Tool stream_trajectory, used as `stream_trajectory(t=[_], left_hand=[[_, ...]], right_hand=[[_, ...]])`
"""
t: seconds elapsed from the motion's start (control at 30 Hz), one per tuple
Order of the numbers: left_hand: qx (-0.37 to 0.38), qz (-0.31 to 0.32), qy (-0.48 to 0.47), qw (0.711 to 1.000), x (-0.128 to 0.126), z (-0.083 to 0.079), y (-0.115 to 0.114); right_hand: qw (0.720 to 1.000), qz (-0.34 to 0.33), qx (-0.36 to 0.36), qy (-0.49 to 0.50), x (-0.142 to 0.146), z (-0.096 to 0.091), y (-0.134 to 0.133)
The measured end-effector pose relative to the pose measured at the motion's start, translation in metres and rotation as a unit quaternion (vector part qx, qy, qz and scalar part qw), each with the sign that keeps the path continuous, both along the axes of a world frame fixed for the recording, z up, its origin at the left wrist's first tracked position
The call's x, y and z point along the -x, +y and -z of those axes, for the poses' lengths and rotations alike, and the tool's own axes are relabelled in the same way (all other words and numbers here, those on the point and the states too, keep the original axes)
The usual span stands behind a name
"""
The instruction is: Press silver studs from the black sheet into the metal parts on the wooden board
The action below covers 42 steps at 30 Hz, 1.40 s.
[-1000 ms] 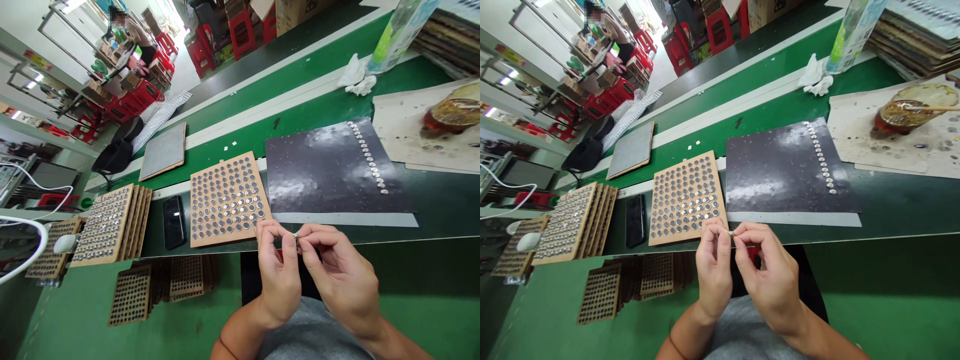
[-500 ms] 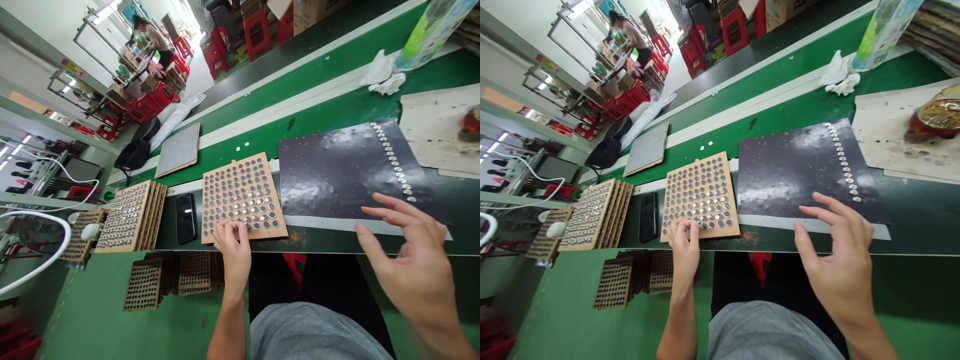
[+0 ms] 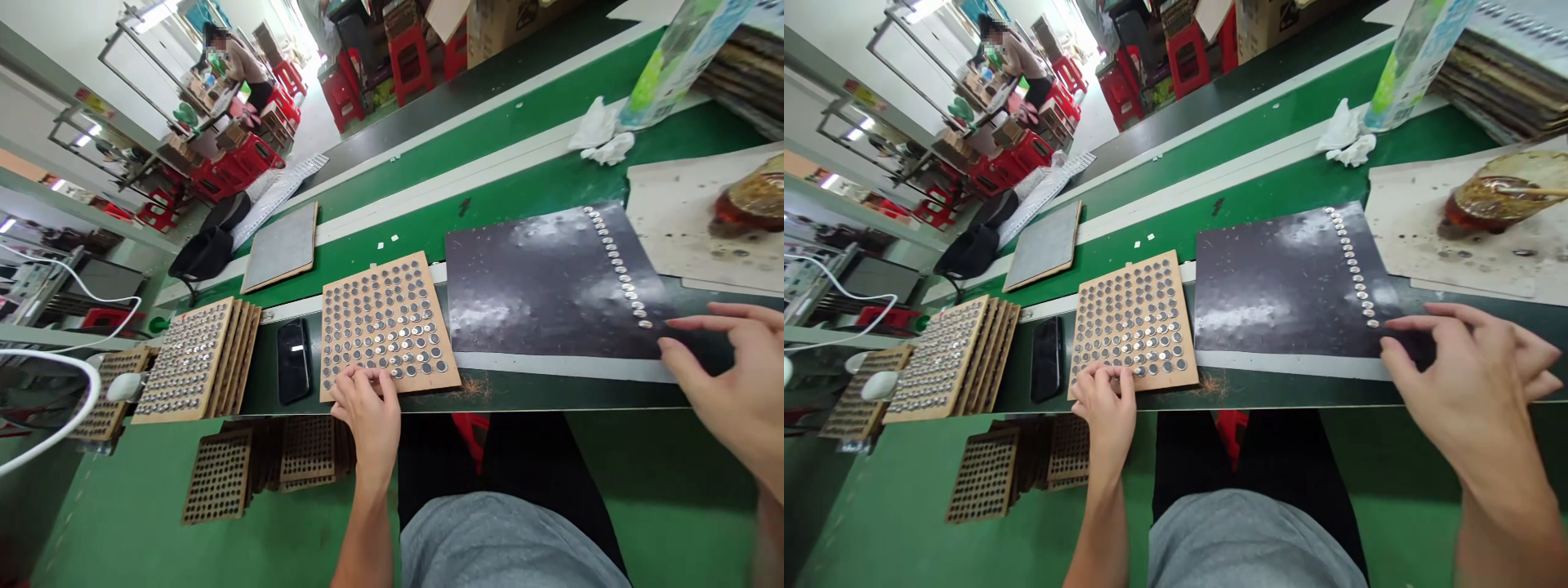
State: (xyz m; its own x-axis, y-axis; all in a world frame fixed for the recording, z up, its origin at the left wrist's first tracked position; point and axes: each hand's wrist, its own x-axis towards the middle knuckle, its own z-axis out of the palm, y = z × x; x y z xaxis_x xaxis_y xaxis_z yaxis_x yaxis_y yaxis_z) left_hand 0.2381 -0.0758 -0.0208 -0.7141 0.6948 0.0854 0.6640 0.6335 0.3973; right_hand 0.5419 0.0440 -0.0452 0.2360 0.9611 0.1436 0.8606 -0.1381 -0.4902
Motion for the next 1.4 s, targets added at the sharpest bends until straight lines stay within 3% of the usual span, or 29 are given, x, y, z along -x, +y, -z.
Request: stream_trajectory(t=[0.1, 0.2, 0.3, 0.43, 0.53, 0.67, 0.87, 1.1, 1.3, 1.4], left_hand=[[-0.021, 0.011, 0.0, 1.0, -0.003, -0.001, 0.0], [-0.057, 0.031, -0.012, 0.998, -0.009, -0.001, -0.001], [-0.093, 0.055, -0.04, 0.993, -0.02, -0.002, 0.001], [-0.143, 0.121, -0.112, 0.976, -0.046, -0.007, 0.007], [-0.171, 0.189, -0.225, 0.94, -0.069, -0.015, 0.015], [-0.169, 0.223, -0.367, 0.887, -0.085, -0.025, 0.023], [-0.196, 0.227, -0.443, 0.845, -0.082, -0.03, 0.018], [-0.213, 0.226, -0.421, 0.852, -0.083, -0.034, 0.017], [-0.229, 0.244, -0.403, 0.852, -0.085, -0.033, 0.014], [-0.239, 0.247, -0.372, 0.862, -0.087, -0.032, 0.012]], right_hand=[[0.999, -0.018, 0.034, -0.012, -0.019, 0.019, 0.018], [1.0, -0.012, 0.017, -0.023, -0.03, 0.039, 0.032], [0.999, -0.02, 0.019, -0.025, -0.032, 0.045, 0.037], [0.995, -0.054, -0.068, 0.047, -0.013, 0.024, 0.018], [0.951, -0.192, -0.146, 0.195, 0.019, -0.003, -0.012], [0.891, -0.266, -0.087, 0.358, 0.061, -0.031, -0.051], [0.858, -0.294, -0.083, 0.413, 0.084, -0.037, -0.07], [0.852, -0.306, -0.129, 0.404, 0.094, -0.035, -0.077], [0.819, -0.293, -0.063, 0.489, 0.099, -0.041, -0.082], [0.81, -0.26, -0.077, 0.52, 0.102, -0.045, -0.08]])
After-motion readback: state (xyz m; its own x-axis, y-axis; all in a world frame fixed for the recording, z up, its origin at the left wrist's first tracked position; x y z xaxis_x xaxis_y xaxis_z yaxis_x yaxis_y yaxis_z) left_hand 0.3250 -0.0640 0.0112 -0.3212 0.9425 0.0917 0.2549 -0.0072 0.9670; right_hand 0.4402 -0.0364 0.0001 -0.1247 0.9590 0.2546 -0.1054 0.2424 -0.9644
